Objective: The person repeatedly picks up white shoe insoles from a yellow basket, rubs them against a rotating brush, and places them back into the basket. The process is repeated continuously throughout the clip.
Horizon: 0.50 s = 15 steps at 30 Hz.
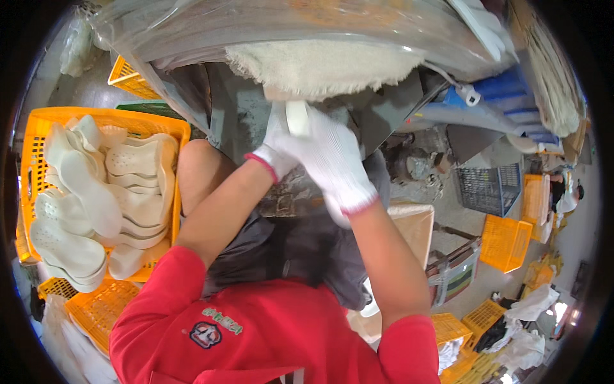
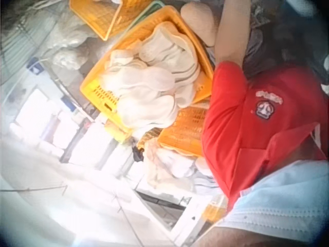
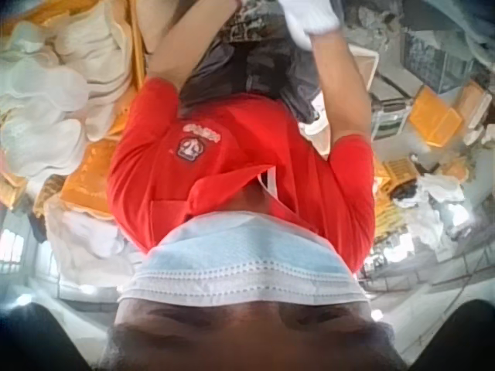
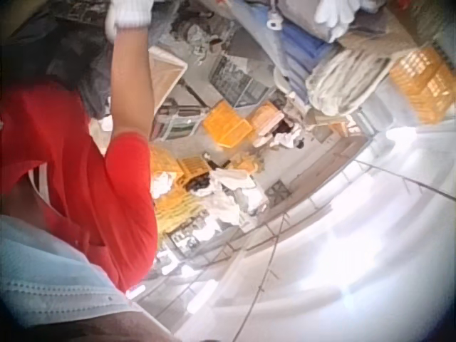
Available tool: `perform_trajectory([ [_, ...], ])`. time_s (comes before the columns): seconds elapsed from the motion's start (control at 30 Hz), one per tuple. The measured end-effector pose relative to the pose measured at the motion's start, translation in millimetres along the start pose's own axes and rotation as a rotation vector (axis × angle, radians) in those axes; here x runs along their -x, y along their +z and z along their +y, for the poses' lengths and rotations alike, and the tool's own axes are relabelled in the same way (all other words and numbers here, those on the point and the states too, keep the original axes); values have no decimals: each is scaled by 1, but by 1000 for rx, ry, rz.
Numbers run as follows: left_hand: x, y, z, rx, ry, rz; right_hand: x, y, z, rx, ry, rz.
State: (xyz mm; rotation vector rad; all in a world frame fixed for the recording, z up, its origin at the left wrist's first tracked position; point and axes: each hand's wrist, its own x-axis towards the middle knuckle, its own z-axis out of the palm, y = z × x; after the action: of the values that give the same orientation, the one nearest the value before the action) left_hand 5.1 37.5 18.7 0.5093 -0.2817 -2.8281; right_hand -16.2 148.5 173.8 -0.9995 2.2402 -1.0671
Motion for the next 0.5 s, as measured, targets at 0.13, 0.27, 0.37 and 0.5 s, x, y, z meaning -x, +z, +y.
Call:
perform_trajectory([
  [0.13, -11, -1, 22, -61, -345, -74, 34, -9, -22, 44, 39, -216],
  [0.27, -39, 26, 31, -55, 244, -162, -6, -4, -21, 277, -239, -150],
  [0.37, -25, 30, 10, 198, -57, -141, 14, -2, -10, 289, -123, -124],
  [0.5, 22, 26, -36, 131, -329, -83, 103, 5, 3, 451, -90, 156],
])
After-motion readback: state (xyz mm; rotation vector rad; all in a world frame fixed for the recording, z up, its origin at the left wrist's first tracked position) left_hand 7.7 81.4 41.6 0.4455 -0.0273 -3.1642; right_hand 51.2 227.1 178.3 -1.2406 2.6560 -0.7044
